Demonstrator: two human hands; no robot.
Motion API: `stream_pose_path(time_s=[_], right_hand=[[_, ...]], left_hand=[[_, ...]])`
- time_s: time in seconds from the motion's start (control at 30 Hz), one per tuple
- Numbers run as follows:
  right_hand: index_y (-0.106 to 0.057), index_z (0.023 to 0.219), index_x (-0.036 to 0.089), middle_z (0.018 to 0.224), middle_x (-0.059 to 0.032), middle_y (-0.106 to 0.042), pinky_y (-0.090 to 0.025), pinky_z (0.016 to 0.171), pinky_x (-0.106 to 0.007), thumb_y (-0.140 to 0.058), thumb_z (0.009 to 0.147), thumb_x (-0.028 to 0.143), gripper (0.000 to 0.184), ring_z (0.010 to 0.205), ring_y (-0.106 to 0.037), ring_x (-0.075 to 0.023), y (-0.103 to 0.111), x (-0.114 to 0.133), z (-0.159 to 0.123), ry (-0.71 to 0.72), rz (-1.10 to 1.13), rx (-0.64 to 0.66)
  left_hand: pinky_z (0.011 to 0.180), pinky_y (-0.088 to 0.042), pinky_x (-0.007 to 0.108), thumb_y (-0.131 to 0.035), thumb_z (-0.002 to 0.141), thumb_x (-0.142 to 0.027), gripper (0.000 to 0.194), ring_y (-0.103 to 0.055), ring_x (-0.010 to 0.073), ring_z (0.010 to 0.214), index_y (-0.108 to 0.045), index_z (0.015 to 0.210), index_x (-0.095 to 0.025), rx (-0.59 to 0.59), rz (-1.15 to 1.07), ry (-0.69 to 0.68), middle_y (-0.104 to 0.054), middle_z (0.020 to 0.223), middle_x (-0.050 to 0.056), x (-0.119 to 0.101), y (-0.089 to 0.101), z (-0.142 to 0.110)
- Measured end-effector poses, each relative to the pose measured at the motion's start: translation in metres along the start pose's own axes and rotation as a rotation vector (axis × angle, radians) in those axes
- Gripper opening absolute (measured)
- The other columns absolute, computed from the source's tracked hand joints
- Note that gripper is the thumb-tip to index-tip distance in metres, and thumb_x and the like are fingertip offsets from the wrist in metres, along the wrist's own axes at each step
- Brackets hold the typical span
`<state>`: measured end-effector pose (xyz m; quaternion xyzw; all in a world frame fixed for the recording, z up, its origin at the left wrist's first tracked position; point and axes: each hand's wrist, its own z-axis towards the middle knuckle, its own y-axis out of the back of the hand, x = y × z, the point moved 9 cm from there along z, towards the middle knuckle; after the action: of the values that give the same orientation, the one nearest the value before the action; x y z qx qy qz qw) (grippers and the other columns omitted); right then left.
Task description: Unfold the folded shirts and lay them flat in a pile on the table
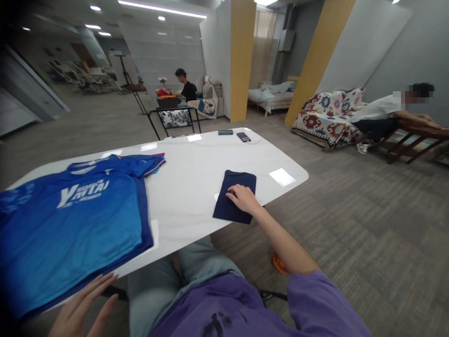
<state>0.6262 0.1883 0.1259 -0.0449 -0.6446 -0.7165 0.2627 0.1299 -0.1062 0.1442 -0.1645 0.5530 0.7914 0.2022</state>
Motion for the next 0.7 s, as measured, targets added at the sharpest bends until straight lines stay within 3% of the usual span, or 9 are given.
stream_pose_path(time_s=[0.1,0.17,0.3,0.37,0.47,0.53,0.6,0.7], right_hand=[[-0.054,0.166,0.023,0.160,-0.0188,-0.058,-0.054,0.117,-0.051,-0.056,0.114,0.050,0.059,0.138,-0.065,-0.0345,0.022,-0.036,0.020,-0.120,0.015,-0.091],[-0.047,0.172,0.020,0.168,-0.0227,-0.048,-0.057,0.114,-0.053,-0.060,0.112,0.047,0.067,0.138,-0.066,-0.0375,0.036,-0.060,0.041,-0.191,0.016,-0.117],[-0.066,0.152,0.023,0.154,-0.0160,-0.063,-0.062,0.110,-0.050,-0.074,0.108,0.046,0.050,0.129,-0.070,-0.0308,0.050,-0.070,0.081,-0.192,0.039,-0.058],[-0.070,0.142,0.022,0.145,-0.0125,-0.069,-0.063,0.107,-0.048,-0.073,0.110,0.044,0.039,0.124,-0.071,-0.0262,0.053,-0.059,0.097,-0.154,0.071,-0.030],[-0.070,0.140,0.020,0.141,-0.0120,-0.071,-0.066,0.102,-0.047,-0.073,0.110,0.043,0.038,0.119,-0.073,-0.0250,0.067,-0.033,0.122,-0.091,0.147,-0.058],[-0.071,0.134,0.016,0.128,-0.0089,-0.074,-0.066,0.091,-0.035,-0.067,0.114,0.044,0.034,0.103,-0.075,-0.0184,0.089,-0.010,0.142,-0.046,0.210,-0.115],[-0.066,0.132,0.016,0.113,-0.0030,-0.073,-0.060,0.074,-0.022,-0.054,0.120,0.049,0.037,0.080,-0.071,-0.0088,0.128,0.018,0.165,0.000,0.266,-0.198],[-0.053,0.140,0.024,0.104,0.0025,-0.069,-0.052,0.057,-0.015,-0.041,0.121,0.062,0.044,0.064,-0.061,-0.0045,0.228,0.084,0.191,0.157,0.382,-0.421]], left_hand=[[0.132,-0.045,0.071,-0.069,0.096,-0.051,0.058,-0.064,0.0413,0.149,-0.059,0.151,-0.066,0.035,-0.116,0.076,-0.068,0.157,-0.007,0.014,-0.023,-0.010],[0.130,-0.046,0.073,-0.070,0.096,-0.052,0.057,-0.064,0.0409,0.148,-0.058,0.151,-0.067,0.059,-0.136,0.101,-0.068,0.154,-0.006,0.017,-0.033,-0.012],[0.128,-0.046,0.074,-0.067,0.100,-0.053,0.053,-0.064,0.0406,0.146,-0.056,0.150,-0.066,0.064,-0.166,0.113,-0.068,0.152,-0.003,0.018,-0.039,-0.013],[0.127,-0.047,0.074,-0.066,0.101,-0.053,0.050,-0.064,0.0406,0.145,-0.056,0.149,-0.064,0.057,-0.188,0.128,-0.069,0.151,-0.002,0.019,-0.040,-0.015],[0.126,-0.050,0.072,-0.066,0.102,-0.052,0.048,-0.064,0.0402,0.145,-0.059,0.148,-0.060,0.056,-0.215,0.124,-0.069,0.151,0.000,0.015,-0.042,-0.014],[0.124,-0.052,0.069,-0.067,0.103,-0.050,0.047,-0.064,0.0384,0.145,-0.059,0.149,-0.057,0.076,-0.236,0.101,-0.068,0.152,0.000,0.007,-0.045,-0.007],[0.123,-0.055,0.064,-0.066,0.106,-0.047,0.045,-0.065,0.0356,0.145,-0.060,0.150,-0.053,0.112,-0.272,0.065,-0.068,0.153,0.001,-0.007,-0.047,0.008],[0.120,-0.056,0.056,-0.066,0.109,-0.044,0.042,-0.067,0.0323,0.141,-0.062,0.151,-0.045,0.157,-0.329,-0.015,-0.070,0.150,0.003,-0.039,-0.046,0.043]])
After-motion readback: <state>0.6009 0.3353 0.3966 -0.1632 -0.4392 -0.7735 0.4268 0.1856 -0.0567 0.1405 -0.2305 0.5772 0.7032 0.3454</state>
